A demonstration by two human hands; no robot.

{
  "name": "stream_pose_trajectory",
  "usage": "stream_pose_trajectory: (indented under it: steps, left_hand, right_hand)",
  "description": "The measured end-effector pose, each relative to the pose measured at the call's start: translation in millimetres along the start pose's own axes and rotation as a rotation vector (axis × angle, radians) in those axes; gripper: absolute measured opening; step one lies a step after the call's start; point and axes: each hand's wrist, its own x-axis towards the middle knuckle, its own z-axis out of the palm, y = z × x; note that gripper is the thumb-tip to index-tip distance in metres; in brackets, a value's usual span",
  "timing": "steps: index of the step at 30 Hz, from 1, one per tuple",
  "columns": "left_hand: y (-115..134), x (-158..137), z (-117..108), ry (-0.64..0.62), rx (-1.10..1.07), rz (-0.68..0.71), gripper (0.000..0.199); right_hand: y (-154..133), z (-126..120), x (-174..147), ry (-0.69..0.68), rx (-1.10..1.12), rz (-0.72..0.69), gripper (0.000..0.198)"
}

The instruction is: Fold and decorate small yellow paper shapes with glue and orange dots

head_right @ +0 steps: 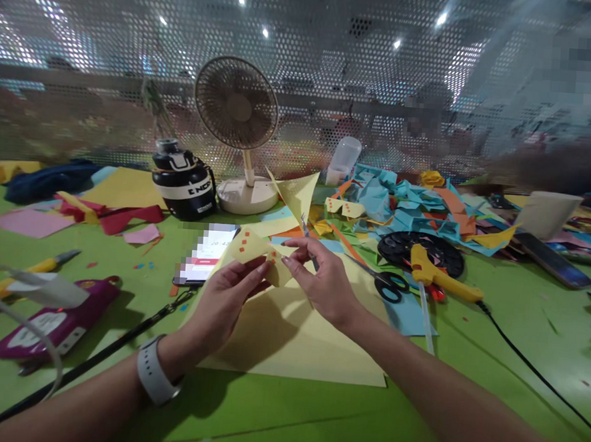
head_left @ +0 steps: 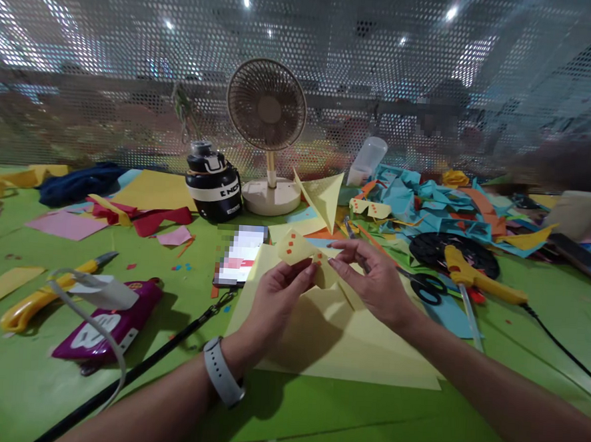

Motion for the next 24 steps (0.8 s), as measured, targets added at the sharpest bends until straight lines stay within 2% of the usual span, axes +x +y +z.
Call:
stream_pose_trajectory:
  steps: [7, 13, 24]
  left_hand:
    - [-0.3, 1.7, -1.2, -0.025, 0.046, 0.010, 0.019]
    - [-1.8, 4.6, -4.5, -0.021, 0.148, 0.073, 0.016]
    - [-3.2, 5.5, -6.8, -0.005, 0.235, 0.104, 0.018]
  right_hand:
    - [0.9, -1.2, 0.5, -0.008, 0.013, 0.022, 0.023]
    - [0.4, -2.2, 1.7, -0.026, 0.017, 0.036, 0.025]
    - [4.0, 0.1, -0.2, -0.022, 0.038, -0.012, 0.023]
